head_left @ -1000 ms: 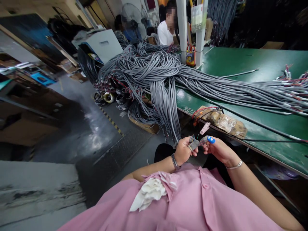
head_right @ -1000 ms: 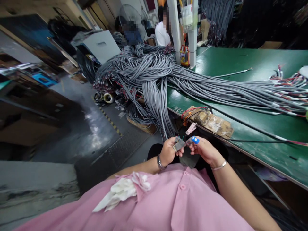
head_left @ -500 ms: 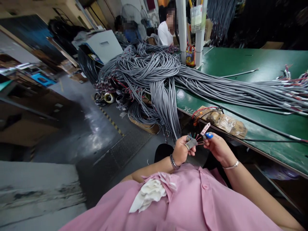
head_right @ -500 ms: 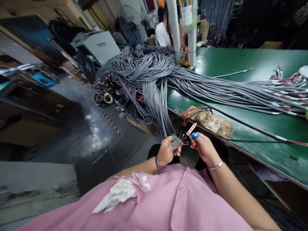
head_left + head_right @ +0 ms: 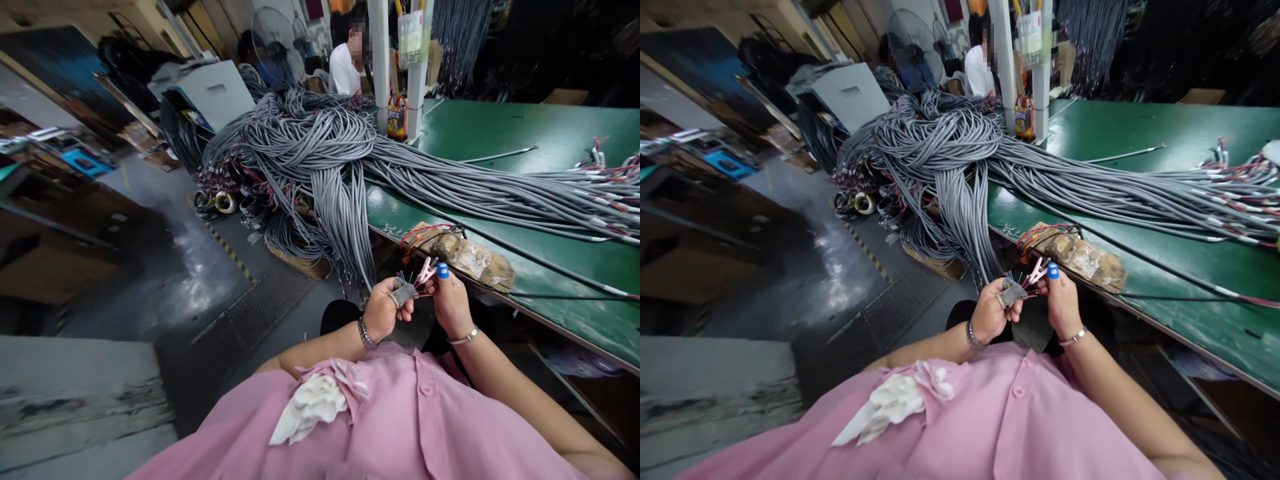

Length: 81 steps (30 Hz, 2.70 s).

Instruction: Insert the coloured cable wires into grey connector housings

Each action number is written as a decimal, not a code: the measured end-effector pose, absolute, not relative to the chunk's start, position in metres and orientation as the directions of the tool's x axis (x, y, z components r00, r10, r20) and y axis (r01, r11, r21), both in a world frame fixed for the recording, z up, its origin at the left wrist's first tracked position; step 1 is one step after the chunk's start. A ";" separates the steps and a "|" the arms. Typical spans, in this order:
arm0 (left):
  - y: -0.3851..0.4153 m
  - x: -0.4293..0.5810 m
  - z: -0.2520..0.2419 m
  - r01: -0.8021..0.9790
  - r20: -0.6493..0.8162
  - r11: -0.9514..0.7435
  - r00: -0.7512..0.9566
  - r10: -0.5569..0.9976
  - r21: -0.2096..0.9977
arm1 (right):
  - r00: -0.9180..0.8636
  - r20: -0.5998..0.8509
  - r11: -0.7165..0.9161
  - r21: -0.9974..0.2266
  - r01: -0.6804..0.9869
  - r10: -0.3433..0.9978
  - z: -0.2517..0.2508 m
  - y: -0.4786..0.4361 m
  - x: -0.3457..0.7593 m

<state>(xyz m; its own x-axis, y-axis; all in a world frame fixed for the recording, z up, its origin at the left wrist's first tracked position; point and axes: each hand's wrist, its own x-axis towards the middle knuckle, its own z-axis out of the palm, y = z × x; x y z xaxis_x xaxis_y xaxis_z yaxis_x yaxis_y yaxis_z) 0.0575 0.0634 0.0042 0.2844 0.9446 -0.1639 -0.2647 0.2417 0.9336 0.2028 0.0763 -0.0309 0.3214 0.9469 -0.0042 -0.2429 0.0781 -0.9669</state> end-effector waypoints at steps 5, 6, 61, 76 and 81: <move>0.065 0.059 0.001 -0.277 -0.149 0.230 0.284 0.947 0.933 | 0.270 -0.049 0.054 -0.931 -0.362 0.962 -0.036 0.080 0.201; 0.065 0.059 0.001 -0.278 -0.139 0.217 0.274 0.952 0.936 | 0.266 -0.053 0.054 -0.923 -0.381 0.963 -0.036 0.080 0.201; 0.068 0.064 -0.004 -0.208 -0.169 0.242 0.316 0.934 0.948 | -0.020 -0.245 -0.185 -0.677 -0.712 0.969 -0.017 0.089 0.196; 0.069 0.063 -0.005 -0.208 -0.166 0.232 0.292 0.942 0.950 | 0.027 -0.229 -0.138 -0.672 -0.728 0.973 -0.018 0.093 0.195; 0.069 0.063 -0.003 -0.196 -0.189 0.251 0.287 0.939 0.948 | 0.053 -0.249 -0.133 -0.672 -0.728 0.967 -0.016 0.092 0.194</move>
